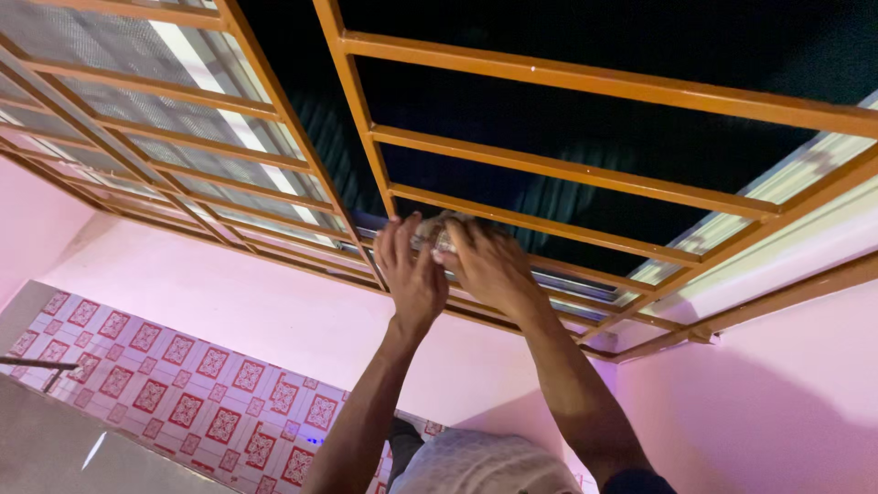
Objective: The person wipes the individual bars of a metal window grille by hand using a cloth.
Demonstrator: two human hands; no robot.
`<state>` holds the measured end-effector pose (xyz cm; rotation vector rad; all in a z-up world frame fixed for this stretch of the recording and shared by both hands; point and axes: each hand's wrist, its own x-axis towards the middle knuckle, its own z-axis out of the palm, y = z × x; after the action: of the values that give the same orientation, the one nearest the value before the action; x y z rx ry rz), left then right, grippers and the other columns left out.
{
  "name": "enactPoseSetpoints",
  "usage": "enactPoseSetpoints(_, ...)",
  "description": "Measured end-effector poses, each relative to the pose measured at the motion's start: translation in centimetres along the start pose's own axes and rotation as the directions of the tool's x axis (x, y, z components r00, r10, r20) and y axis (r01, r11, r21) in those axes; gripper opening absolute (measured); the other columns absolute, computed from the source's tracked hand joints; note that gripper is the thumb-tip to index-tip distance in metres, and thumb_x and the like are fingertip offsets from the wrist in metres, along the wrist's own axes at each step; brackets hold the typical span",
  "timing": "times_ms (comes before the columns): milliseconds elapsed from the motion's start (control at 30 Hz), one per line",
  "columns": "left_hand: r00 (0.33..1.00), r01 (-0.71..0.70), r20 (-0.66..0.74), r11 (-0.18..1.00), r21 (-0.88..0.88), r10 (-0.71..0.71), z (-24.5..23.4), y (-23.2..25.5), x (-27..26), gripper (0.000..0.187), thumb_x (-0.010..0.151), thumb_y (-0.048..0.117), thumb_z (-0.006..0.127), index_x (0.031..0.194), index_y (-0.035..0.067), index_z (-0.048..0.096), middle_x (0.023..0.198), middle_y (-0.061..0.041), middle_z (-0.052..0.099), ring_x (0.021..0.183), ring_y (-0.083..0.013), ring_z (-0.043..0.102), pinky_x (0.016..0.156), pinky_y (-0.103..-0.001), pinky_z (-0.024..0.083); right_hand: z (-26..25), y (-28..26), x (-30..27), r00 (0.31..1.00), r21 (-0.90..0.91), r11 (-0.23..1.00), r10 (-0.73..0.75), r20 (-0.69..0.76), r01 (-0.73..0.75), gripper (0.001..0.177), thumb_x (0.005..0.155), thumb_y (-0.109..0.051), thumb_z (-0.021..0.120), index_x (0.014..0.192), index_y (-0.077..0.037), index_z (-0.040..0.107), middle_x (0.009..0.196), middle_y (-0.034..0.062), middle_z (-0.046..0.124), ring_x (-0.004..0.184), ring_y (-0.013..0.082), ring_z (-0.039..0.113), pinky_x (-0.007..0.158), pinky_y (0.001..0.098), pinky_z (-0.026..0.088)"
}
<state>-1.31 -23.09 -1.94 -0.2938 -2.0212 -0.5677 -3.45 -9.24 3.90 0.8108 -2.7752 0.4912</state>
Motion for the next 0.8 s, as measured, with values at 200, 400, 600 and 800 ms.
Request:
enactPoseSetpoints(200,0.922,-0.035,0.361,0.958,-0.285,0.141,1.6,6.8,0.3,0.037,0.092,0.009,0.054,0.128,0.000,0.056,0.130,-0.019,0.063,0.130,-0.0378,0.057,0.123,-0.064,0.025,-4.0,4.2,-8.3,0.981,-0.108,0.993,0.027,-0.194,-0.048,0.043,0.099,-0.030,0.060,0.129,0.001,0.060,0.123,0.0209,0.066,0.120,0.0388,0.058,0.108,0.0538,0.034)
enactPoseSetpoints(400,0.754,-0.087,0.580,0.922,-0.377,0.308,4.6,13.3,3.0,0.045,0.088,0.019,0.064,0.129,0.002,0.053,0.107,-0.020,0.070,0.103,-0.0375,0.068,0.108,-0.056,0.040,-5.9,6.9,-14.2,0.919,-0.228,0.954,0.094,-0.383,-0.193,0.029,0.105,-0.019,0.056,0.121,0.004,0.064,0.121,0.0231,0.065,0.129,0.0401,0.054,0.119,0.0551,0.035)
enactPoseSetpoints(600,0.686,-0.055,0.648,0.912,-0.407,0.331,4.7,12.7,3.2,0.057,0.085,0.023,0.069,0.136,0.004,0.051,0.099,-0.019,0.073,0.093,-0.0340,0.071,0.089,-0.047,0.048,-4.2,7.0,-14.0,0.858,-0.179,0.972,0.037,-0.513,-0.149,0.026,0.107,-0.012,0.054,0.123,0.008,0.059,0.123,0.0274,0.063,0.123,0.0440,0.054,0.109,0.0539,0.041)
enactPoseSetpoints(800,0.810,-0.072,0.500,0.899,-0.432,0.305,5.6,12.8,1.6,0.045,0.080,0.019,0.068,0.122,0.003,0.061,0.095,-0.016,0.072,0.095,-0.0320,0.069,0.090,-0.044,0.046,-4.2,6.4,-14.1,0.860,-0.125,0.976,0.090,-0.503,-0.176,0.029,0.105,-0.014,0.056,0.127,0.005,0.056,0.120,0.0247,0.063,0.114,0.0428,0.055,0.103,0.0549,0.041)
